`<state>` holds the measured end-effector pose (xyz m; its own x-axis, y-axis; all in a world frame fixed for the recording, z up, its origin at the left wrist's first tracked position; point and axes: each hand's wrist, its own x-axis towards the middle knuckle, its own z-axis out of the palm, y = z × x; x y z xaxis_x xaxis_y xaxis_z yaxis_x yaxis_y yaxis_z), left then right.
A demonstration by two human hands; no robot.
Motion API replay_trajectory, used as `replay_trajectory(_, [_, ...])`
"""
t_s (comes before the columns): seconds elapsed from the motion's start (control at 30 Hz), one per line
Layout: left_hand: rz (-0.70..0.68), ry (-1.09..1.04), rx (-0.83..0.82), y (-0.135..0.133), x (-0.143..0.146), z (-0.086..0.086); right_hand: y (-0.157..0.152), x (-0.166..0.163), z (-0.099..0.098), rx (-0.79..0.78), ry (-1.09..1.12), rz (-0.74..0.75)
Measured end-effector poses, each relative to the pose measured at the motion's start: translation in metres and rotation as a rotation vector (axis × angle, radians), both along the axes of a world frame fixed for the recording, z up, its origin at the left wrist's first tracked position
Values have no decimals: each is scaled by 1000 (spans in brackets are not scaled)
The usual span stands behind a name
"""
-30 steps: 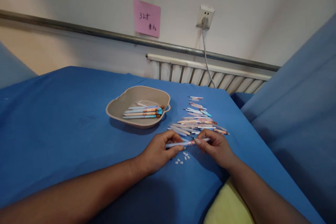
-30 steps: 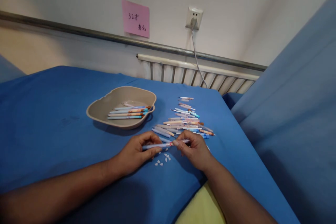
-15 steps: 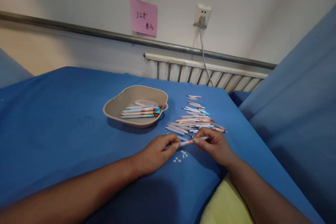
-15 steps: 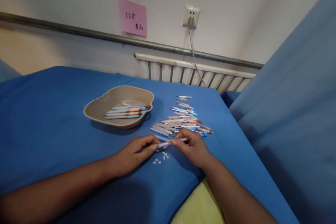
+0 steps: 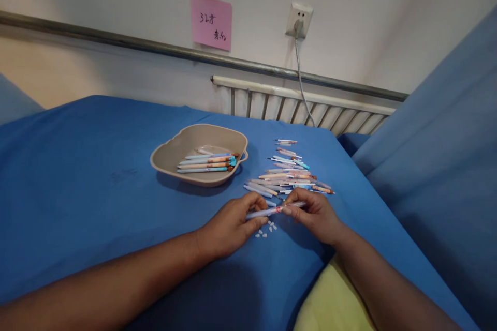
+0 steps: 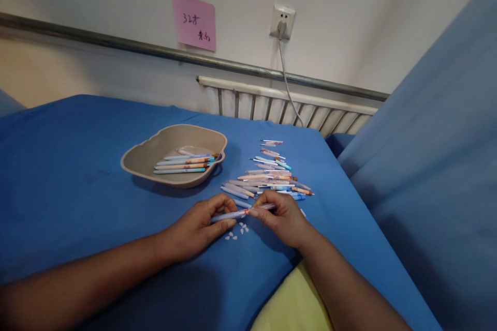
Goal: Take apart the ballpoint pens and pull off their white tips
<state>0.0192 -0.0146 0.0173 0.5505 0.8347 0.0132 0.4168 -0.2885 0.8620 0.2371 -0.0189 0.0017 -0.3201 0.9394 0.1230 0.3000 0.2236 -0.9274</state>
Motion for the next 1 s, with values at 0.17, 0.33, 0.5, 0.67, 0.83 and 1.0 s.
replay_trajectory(0.17, [-85,-19,-46,3,0,4,-2,0,3,27,-14,2])
replay_trajectory(0.33, [-96,-85,-189,6,1,-6,-2,-3,2,105,-89,33])
replay_trajectory(0.5, [-79,-138,-314,6,3,-9,-5,-6,4,114,-106,52])
replay_trajectory(0.67, [-66,-165,-369,6,4,-8,-5,-4,6,16,-64,120])
replay_trajectory(0.83, [-66,-142,-378,7,4,-8,-1,2,9,80,-85,68])
replay_trajectory(1.0, [-68,-163,-363,12,0,-6,2,10,13,90,-45,2])
